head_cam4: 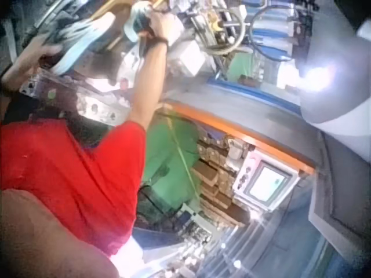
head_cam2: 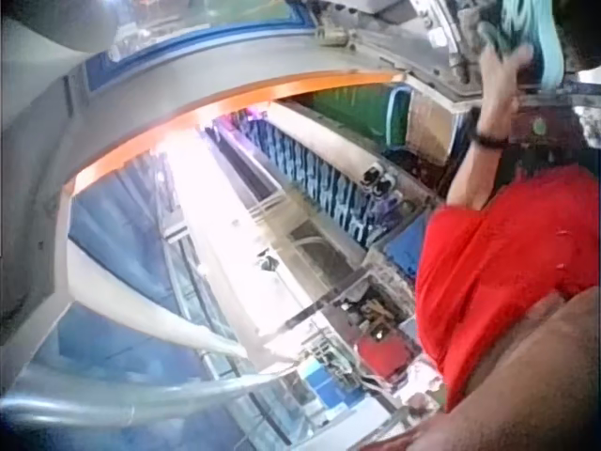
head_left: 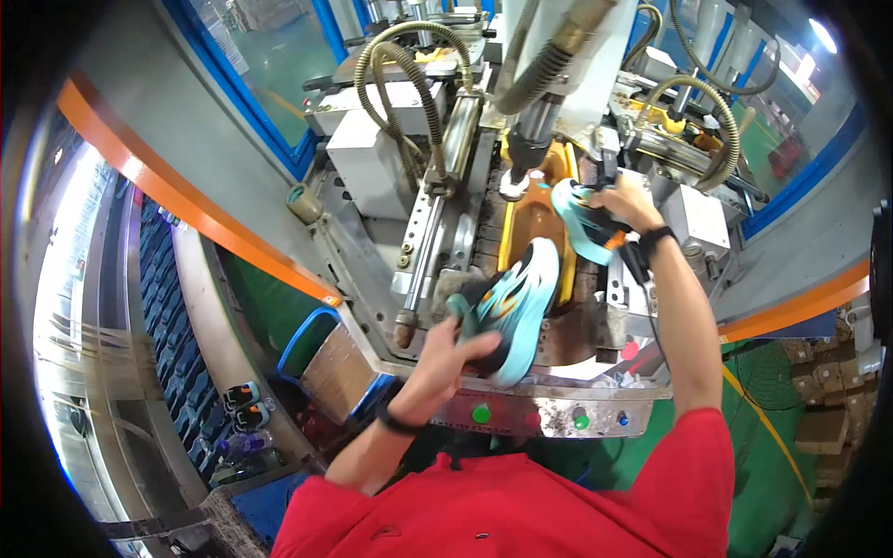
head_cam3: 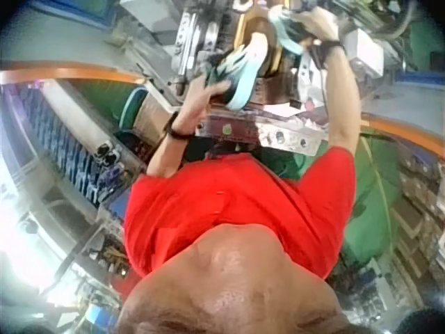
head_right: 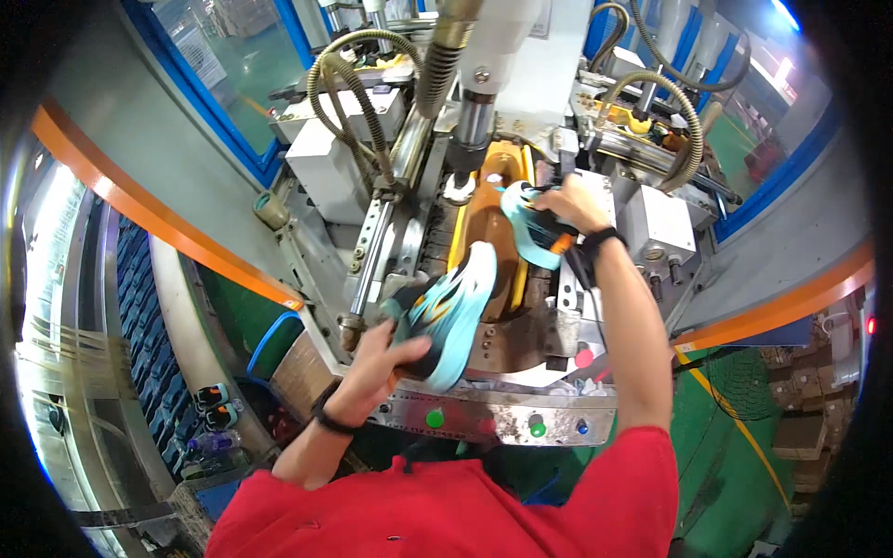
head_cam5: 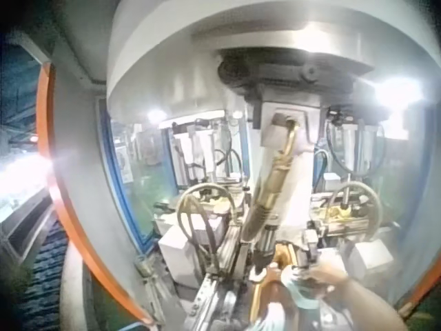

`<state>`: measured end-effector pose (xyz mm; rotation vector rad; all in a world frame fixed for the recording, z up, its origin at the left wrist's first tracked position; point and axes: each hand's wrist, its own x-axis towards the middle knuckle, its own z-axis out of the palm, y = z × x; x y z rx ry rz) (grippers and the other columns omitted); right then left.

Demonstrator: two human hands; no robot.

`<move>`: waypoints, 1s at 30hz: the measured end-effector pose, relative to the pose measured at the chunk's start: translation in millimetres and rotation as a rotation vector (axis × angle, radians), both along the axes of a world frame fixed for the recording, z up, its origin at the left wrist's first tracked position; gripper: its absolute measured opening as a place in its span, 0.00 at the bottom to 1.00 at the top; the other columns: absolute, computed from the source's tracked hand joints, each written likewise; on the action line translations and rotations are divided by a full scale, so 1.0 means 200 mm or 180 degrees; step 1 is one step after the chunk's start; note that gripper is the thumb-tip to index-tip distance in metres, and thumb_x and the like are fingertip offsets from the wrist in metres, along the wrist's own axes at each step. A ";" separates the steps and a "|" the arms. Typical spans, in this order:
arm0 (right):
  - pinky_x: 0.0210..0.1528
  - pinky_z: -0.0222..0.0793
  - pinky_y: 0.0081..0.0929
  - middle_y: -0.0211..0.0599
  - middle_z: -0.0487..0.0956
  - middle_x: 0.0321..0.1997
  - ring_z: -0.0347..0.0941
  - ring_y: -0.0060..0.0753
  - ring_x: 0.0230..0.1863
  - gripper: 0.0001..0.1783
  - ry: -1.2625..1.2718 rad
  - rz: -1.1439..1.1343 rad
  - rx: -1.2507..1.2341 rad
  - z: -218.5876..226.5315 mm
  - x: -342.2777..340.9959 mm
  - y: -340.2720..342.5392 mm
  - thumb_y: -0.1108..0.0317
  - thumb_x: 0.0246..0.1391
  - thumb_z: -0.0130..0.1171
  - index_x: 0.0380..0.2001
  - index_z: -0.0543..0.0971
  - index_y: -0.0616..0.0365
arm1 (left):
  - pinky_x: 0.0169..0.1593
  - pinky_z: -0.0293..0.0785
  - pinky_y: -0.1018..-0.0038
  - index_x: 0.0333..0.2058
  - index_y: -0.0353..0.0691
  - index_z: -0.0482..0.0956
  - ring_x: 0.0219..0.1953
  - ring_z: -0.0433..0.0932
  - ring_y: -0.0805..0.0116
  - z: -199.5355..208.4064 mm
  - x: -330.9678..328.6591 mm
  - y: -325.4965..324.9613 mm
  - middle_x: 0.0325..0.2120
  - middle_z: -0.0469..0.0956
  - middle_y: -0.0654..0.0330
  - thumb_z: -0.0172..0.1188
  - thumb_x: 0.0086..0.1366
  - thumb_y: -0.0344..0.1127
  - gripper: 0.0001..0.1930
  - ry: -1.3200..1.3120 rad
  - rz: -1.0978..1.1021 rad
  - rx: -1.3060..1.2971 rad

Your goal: Operating a press machine and organizing shoes on a conveyor belt in a factory setting.

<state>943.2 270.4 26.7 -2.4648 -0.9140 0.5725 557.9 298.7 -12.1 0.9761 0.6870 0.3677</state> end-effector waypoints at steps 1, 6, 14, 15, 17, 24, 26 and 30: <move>0.41 0.74 0.36 0.54 0.81 0.39 0.80 0.45 0.40 0.31 -0.0217 -0.0093 0.0097 -0.13 -0.02 0.15 0.59 0.35 0.69 0.42 0.75 0.69 | 0.49 0.75 0.72 0.53 0.31 0.71 0.43 0.78 0.70 0.03 -0.15 -0.03 0.44 0.78 0.60 0.67 0.55 0.29 0.26 0.0052 0.0145 0.0071; 0.46 0.75 0.44 0.63 0.79 0.41 0.78 0.57 0.43 0.25 -0.1152 -0.0542 0.0313 -0.66 -0.14 0.54 0.64 0.45 0.61 0.45 0.69 0.66 | 0.53 0.72 0.71 0.55 0.29 0.67 0.46 0.77 0.67 0.17 -0.79 -0.21 0.46 0.76 0.55 0.66 0.53 0.26 0.30 0.0628 0.1250 0.0414; 0.47 0.74 0.48 0.62 0.79 0.40 0.78 0.62 0.41 0.37 -0.1472 -0.0012 0.0380 -0.65 -0.31 0.44 0.64 0.46 0.60 0.58 0.59 0.65 | 0.45 0.79 0.69 0.54 0.31 0.69 0.43 0.80 0.64 -0.04 -1.25 -0.68 0.43 0.77 0.57 0.59 0.58 0.23 0.23 0.0642 0.3347 -0.0142; 0.46 0.74 0.48 0.61 0.78 0.43 0.78 0.59 0.41 0.34 -0.1359 0.0521 0.0859 -0.57 -0.47 0.39 0.67 0.48 0.56 0.59 0.62 0.66 | 0.41 0.80 0.70 0.53 0.32 0.71 0.40 0.80 0.66 -0.03 -1.23 -0.75 0.41 0.78 0.59 0.59 0.59 0.23 0.22 0.0620 0.3681 -0.0267; 0.39 0.71 0.50 0.56 0.79 0.36 0.76 0.58 0.38 0.19 -0.0876 0.1225 0.1443 -0.42 -0.95 0.15 0.69 0.55 0.52 0.51 0.72 0.61 | 0.39 0.80 0.70 0.49 0.34 0.74 0.39 0.80 0.67 -0.05 -1.22 -0.87 0.40 0.78 0.60 0.61 0.59 0.25 0.18 0.0547 0.3854 -0.0585; 0.39 0.70 0.43 0.46 0.75 0.34 0.73 0.52 0.38 0.03 -0.0184 0.2765 0.1877 -1.01 -1.73 -0.43 0.73 0.52 0.55 0.32 0.76 0.59 | 0.39 0.79 0.74 0.50 0.30 0.74 0.41 0.80 0.69 -0.14 -1.14 -1.17 0.42 0.79 0.58 0.61 0.62 0.30 0.18 0.0082 0.3604 -0.0891; 0.43 0.67 0.45 0.48 0.74 0.35 0.70 0.54 0.42 0.04 -0.0582 0.3025 0.1490 -1.25 -1.74 -0.41 0.72 0.52 0.53 0.31 0.75 0.59 | 0.42 0.79 0.73 0.51 0.29 0.74 0.40 0.80 0.70 -0.09 -1.15 -1.30 0.42 0.79 0.57 0.62 0.62 0.30 0.19 0.0352 0.3696 -0.0988; 0.48 0.61 0.47 0.49 0.72 0.35 0.66 0.56 0.43 0.04 -0.0378 0.3325 0.1559 -1.59 -1.66 -0.35 0.74 0.51 0.50 0.31 0.73 0.61 | 0.35 0.78 0.74 0.47 0.31 0.77 0.37 0.80 0.71 -0.28 -1.28 -1.59 0.38 0.80 0.59 0.65 0.59 0.32 0.19 0.0356 0.4458 -0.0877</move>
